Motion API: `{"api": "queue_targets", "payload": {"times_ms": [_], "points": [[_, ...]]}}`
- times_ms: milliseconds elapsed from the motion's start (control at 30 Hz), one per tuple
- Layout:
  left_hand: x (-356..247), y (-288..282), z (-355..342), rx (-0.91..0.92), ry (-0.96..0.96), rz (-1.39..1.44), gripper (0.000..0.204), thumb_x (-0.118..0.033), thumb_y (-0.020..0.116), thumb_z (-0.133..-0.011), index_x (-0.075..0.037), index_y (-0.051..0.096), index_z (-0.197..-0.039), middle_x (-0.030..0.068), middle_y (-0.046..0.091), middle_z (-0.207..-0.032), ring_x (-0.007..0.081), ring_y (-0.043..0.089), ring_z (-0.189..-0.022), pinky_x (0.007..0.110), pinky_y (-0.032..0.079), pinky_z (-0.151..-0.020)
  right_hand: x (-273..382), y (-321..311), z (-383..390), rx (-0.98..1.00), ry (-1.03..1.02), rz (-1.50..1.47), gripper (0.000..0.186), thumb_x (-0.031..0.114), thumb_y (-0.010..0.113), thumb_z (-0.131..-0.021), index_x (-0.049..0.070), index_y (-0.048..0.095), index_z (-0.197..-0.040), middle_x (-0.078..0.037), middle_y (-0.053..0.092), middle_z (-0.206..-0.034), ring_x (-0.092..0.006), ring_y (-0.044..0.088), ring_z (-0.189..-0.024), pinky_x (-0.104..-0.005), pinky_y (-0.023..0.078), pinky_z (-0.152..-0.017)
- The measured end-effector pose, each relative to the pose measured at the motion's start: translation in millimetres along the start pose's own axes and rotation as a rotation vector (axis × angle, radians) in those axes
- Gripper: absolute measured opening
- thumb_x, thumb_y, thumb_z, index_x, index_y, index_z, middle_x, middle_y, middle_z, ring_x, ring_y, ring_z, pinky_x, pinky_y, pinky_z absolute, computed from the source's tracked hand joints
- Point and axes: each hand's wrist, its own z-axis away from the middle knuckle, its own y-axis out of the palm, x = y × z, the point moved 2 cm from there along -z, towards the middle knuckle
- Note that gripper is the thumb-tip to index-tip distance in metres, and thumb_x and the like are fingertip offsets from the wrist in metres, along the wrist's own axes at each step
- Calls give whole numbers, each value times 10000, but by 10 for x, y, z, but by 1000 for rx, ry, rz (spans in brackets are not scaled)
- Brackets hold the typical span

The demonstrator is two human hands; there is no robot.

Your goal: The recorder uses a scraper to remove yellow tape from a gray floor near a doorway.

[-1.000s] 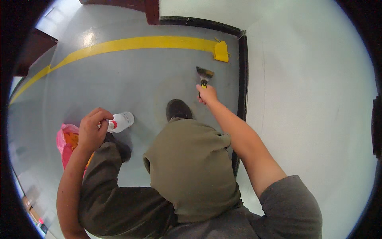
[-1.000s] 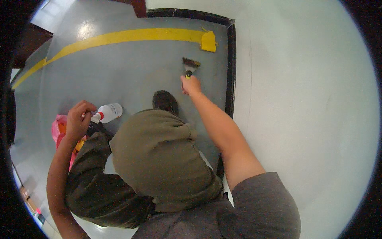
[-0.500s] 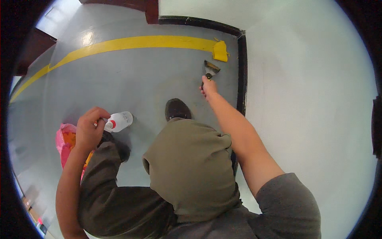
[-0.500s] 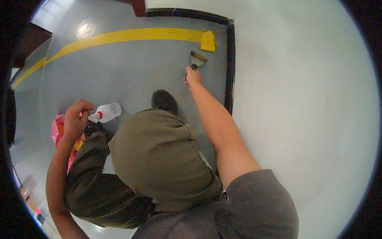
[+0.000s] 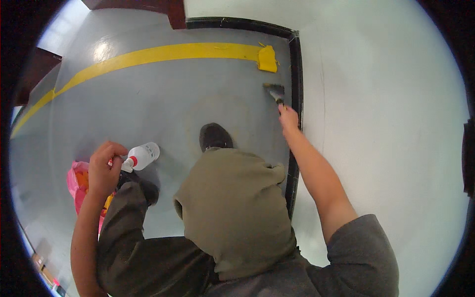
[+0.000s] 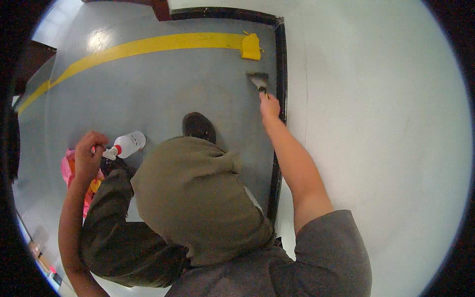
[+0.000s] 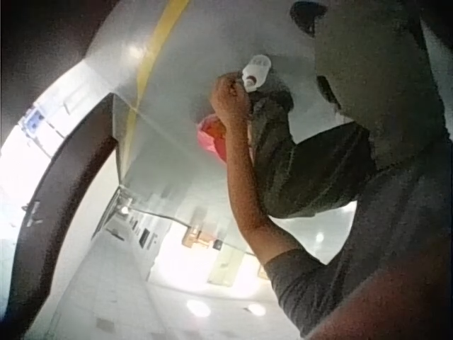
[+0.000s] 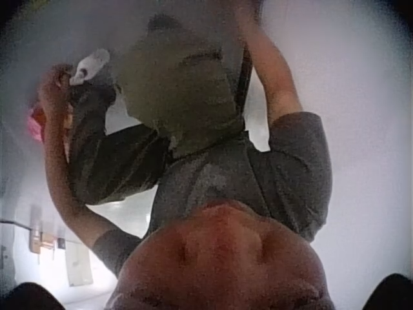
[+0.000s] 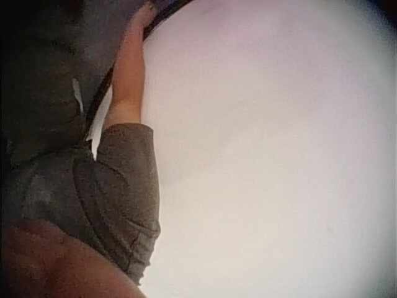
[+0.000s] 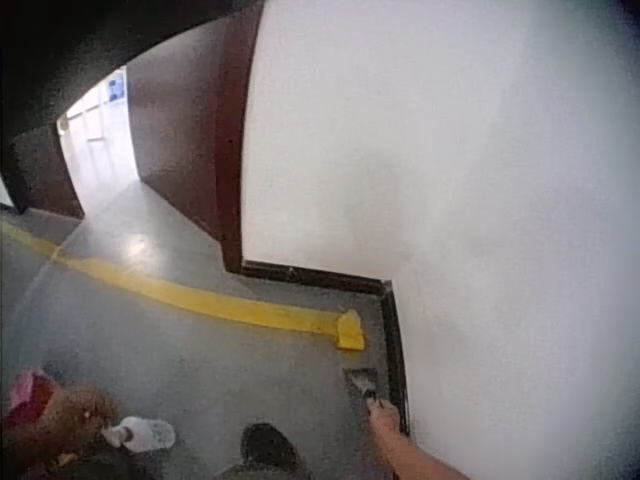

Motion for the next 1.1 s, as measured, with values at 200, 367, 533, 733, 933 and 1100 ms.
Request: {"api": "queue_targets", "payload": {"times_ms": [200, 367, 533, 733, 933, 1100], "points": [[-48, 101, -100, 56, 37, 22, 145, 83, 501, -717, -8, 579, -796, 98, 599, -801, 226, 584, -707, 311, 462, -639, 746, 98, -812, -73, 228, -51, 422, 357, 566, -814, 3, 635, -1033, -209, 626, -1006, -336, 602, -914, -402, 450, -764], [-88, 81, -199, 14, 51, 29, 148, 84, 494, -716, -9, 581, -791, 100, 602, -801, 234, 579, -687, 314, 460, -635, 458, -15, -247, -8, 144, 21, 428, 363, 563, -827, 2, 628, -1049, -150, 638, -915, -276, 614, -819, -367, 450, -735], [-50, 71, -237, 17, 21, 43, 153, 82, 486, -714, -7, 580, -795, 105, 601, -798, 241, 580, -688, 318, 460, -639, 227, -41, 57, 137, 64, -15, 393, 374, 547, -849, -1, 615, -942, -86, 602, -743, -190, 572, -636, -347, 428, -569], [-25, 196, -334, 48, 28, 82, 176, 87, 485, -700, -11, 585, -807, 100, 603, -798, 226, 585, -698, 304, 466, -642, 977, 116, -587, 95, 122, -100, 333, 333, 569, -842, 3, 602, -872, -87, 603, -696, -158, 507, -497, -333, 343, -415], [4, 118, -331, 25, 14, 64, 165, 84, 492, -706, -8, 580, -810, 92, 608, -801, 209, 579, -693, 288, 458, -634, 980, -22, -470, 73, 170, -114, 327, 331, 591, -835, 6, 608, -865, -71, 587, -661, -140, 487, -478, -310, 338, -411], [64, 160, -391, 19, 20, 125, 157, 70, 491, -712, -6, 594, -803, 91, 607, -800, 203, 573, -681, 291, 454, -625, 1027, -82, -522, 94, 61, -280, 341, 322, 615, -844, 56, 600, -1057, -11, 526, -627, -77, 360, -437, -246, 271, -389]]}}
